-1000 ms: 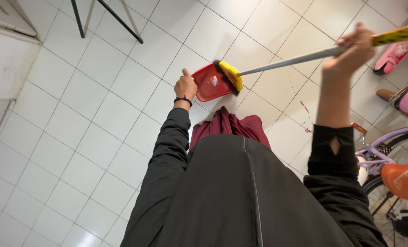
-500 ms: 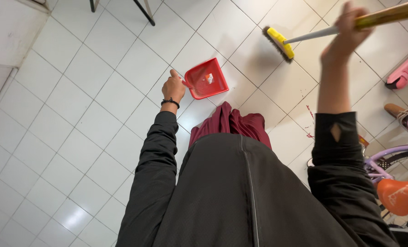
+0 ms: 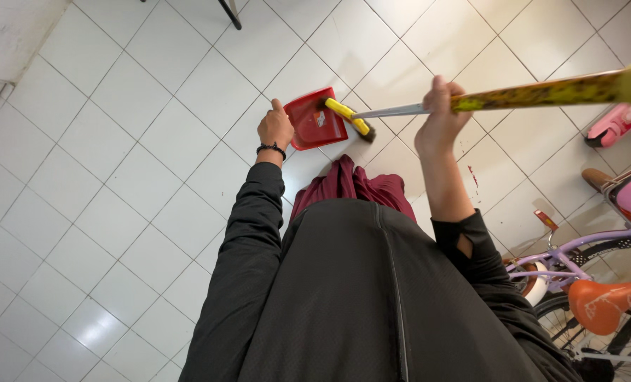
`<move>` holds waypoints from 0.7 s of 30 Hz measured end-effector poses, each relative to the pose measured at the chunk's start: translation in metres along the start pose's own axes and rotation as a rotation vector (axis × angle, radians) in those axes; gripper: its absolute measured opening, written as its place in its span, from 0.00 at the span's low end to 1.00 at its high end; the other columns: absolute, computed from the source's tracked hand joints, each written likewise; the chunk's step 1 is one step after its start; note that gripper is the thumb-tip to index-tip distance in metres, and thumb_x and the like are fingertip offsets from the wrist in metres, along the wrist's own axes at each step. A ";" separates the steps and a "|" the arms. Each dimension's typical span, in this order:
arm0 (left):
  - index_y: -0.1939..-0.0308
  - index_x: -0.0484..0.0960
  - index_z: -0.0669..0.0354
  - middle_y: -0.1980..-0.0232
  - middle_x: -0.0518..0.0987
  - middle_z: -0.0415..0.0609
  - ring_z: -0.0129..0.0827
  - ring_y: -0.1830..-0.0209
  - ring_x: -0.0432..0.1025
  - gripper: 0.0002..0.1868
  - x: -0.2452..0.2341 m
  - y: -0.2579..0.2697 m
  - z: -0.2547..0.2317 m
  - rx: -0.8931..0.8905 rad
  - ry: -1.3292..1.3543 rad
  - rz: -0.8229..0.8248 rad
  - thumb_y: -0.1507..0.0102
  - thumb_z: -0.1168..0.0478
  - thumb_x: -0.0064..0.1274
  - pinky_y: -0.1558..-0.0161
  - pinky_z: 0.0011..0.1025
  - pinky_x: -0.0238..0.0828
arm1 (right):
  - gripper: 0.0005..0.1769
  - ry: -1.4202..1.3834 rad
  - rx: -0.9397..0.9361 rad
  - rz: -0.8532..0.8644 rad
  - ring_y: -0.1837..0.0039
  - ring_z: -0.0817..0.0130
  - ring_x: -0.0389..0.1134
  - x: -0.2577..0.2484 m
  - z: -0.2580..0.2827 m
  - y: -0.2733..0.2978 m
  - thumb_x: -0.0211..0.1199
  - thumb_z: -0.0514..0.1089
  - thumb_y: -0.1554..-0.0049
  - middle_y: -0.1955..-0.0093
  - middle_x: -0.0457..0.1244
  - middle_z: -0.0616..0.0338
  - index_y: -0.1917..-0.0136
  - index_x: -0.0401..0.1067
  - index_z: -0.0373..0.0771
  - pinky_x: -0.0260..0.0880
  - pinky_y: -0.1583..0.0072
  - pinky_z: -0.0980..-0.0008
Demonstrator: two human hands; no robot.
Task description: The person sweeps debris from a tiled floor into a red dustpan using a broom and then moves outside through a doorway.
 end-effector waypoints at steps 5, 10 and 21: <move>0.45 0.63 0.65 0.57 0.82 0.61 0.52 0.59 0.80 0.17 -0.007 0.010 0.010 0.026 -0.018 -0.040 0.32 0.61 0.50 0.62 0.44 0.78 | 0.23 -0.140 -0.171 0.027 0.71 0.73 0.51 -0.057 0.040 -0.048 0.63 0.32 0.38 0.74 0.55 0.61 0.70 0.60 0.44 0.52 0.65 0.72; 0.48 0.64 0.62 0.55 0.82 0.56 0.51 0.56 0.79 0.14 -0.017 0.023 0.030 -0.020 0.070 -0.070 0.33 0.61 0.50 0.59 0.45 0.76 | 0.22 -0.096 -0.349 -0.016 0.71 0.68 0.57 -0.152 0.109 -0.087 0.62 0.33 0.36 0.73 0.54 0.59 0.69 0.59 0.44 0.62 0.61 0.67; 0.47 0.66 0.58 0.56 0.83 0.52 0.48 0.55 0.79 0.10 -0.063 0.072 0.072 -0.155 0.152 -0.138 0.30 0.61 0.48 0.59 0.46 0.75 | 0.23 0.062 -0.471 0.006 0.69 0.73 0.53 -0.175 0.112 -0.107 0.68 0.37 0.33 0.73 0.53 0.62 0.66 0.62 0.43 0.59 0.63 0.72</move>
Point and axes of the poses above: each hand's wrist, its own y-axis away from the middle knuckle, its own x-axis out of the palm, z = x × y, the point moved 7 cm from there along -y, towards the middle knuckle
